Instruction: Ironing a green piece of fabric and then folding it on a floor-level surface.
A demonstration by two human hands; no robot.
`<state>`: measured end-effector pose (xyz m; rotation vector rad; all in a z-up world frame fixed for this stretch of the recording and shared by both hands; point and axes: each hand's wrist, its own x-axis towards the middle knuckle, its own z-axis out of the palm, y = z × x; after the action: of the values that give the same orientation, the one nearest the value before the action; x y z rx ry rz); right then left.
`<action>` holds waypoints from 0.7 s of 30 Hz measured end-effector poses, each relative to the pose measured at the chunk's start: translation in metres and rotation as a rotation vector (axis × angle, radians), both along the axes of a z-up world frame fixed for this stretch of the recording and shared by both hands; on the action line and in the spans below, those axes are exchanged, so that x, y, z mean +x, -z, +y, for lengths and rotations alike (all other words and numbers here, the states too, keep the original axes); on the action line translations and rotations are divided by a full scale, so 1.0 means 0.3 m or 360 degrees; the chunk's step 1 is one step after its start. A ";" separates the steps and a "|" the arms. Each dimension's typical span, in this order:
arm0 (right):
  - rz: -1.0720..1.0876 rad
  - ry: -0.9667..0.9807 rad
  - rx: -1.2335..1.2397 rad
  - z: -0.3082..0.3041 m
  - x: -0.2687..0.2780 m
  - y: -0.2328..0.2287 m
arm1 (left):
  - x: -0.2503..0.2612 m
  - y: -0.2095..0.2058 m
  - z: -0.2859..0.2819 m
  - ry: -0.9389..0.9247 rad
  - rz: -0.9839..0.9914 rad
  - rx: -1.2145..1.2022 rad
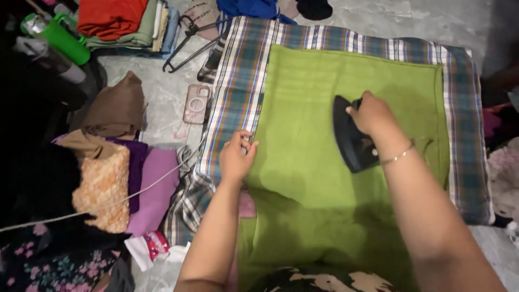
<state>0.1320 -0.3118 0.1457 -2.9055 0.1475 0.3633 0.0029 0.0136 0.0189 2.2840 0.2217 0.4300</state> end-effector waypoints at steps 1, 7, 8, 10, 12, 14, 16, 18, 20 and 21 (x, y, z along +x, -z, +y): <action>0.0000 0.0002 0.0001 0.005 -0.063 -0.010 | -0.008 -0.001 0.000 0.0002 0.0000 0.0001; 0.0181 -0.0067 0.0010 0.064 -0.374 -0.095 | -0.028 0.002 0.004 0.0032 -0.0040 0.0020; 0.0191 -0.0066 -0.0011 0.076 -0.408 -0.118 | -0.025 0.002 0.002 0.0031 -0.0062 0.0043; 0.0196 -0.0060 -0.0034 0.093 -0.446 -0.150 | -0.018 0.004 -0.001 0.0035 -0.0091 0.0064; 0.0150 0.0002 -0.0043 0.105 -0.458 -0.163 | -0.017 0.015 0.001 0.0021 -0.0098 0.0059; 0.0094 -0.0002 -0.0067 0.110 -0.451 -0.150 | -0.025 -0.002 0.002 0.0043 -0.0109 0.0040; 0.0044 -0.0010 -0.0092 0.111 -0.415 -0.130 | -0.023 -0.003 0.007 0.0062 -0.0114 0.0021; -0.0039 -0.0001 -0.0106 0.109 -0.356 -0.102 | -0.013 0.014 0.013 0.0079 -0.0100 -0.0020; -0.0083 0.0019 -0.0128 0.102 -0.273 -0.066 | -0.009 0.027 0.016 0.0077 -0.0101 -0.0005; -0.0134 0.0041 -0.0149 0.100 -0.226 -0.050 | 0.000 0.031 0.018 0.0076 -0.0108 0.0012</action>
<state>0.0641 -0.2818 0.1608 -3.0020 0.1930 0.2349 0.0028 0.0189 0.0096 2.2733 0.1309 0.4836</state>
